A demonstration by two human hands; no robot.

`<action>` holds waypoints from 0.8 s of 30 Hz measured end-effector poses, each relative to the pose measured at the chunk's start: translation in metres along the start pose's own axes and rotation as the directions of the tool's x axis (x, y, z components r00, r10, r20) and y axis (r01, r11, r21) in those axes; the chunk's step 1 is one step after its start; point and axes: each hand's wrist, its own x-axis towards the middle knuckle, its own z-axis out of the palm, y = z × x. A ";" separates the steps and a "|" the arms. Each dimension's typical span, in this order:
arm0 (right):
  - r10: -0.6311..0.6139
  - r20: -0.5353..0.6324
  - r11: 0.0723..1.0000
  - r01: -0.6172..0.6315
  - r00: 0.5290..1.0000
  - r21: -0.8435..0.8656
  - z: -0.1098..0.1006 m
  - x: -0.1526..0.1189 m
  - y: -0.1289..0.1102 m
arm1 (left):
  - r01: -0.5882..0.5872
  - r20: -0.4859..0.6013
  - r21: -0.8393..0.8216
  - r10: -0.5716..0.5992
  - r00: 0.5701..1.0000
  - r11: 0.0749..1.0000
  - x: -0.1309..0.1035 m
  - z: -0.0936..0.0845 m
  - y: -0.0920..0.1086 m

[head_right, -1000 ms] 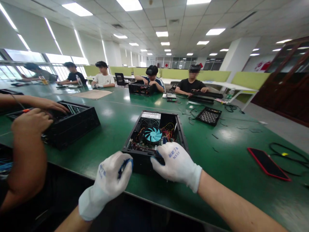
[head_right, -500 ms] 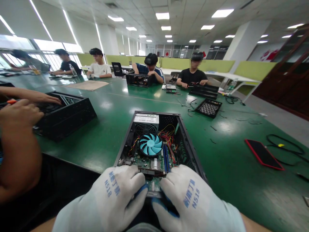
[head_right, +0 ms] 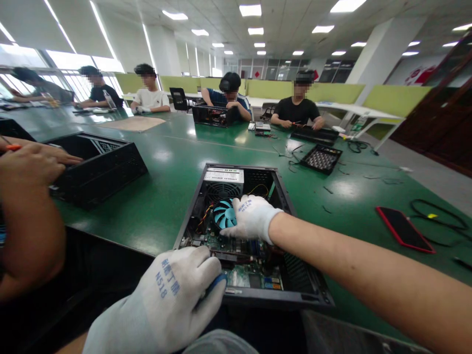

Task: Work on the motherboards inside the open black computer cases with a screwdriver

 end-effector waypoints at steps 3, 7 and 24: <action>0.017 0.015 1.000 -0.017 1.000 0.003 0.006 0.014 -0.009 | 0.013 0.010 -0.001 -0.013 1.000 1.000 -0.001 -0.001 0.001; 0.051 -0.035 0.998 -0.052 0.998 -0.024 0.007 0.016 -0.013 | 0.031 0.016 0.003 -0.031 0.999 1.000 -0.001 0.000 0.001; 0.130 -0.092 0.918 -0.155 0.987 -0.365 -0.017 -0.006 0.038 | 0.026 0.035 -0.036 -0.025 0.999 0.999 0.000 0.001 -0.001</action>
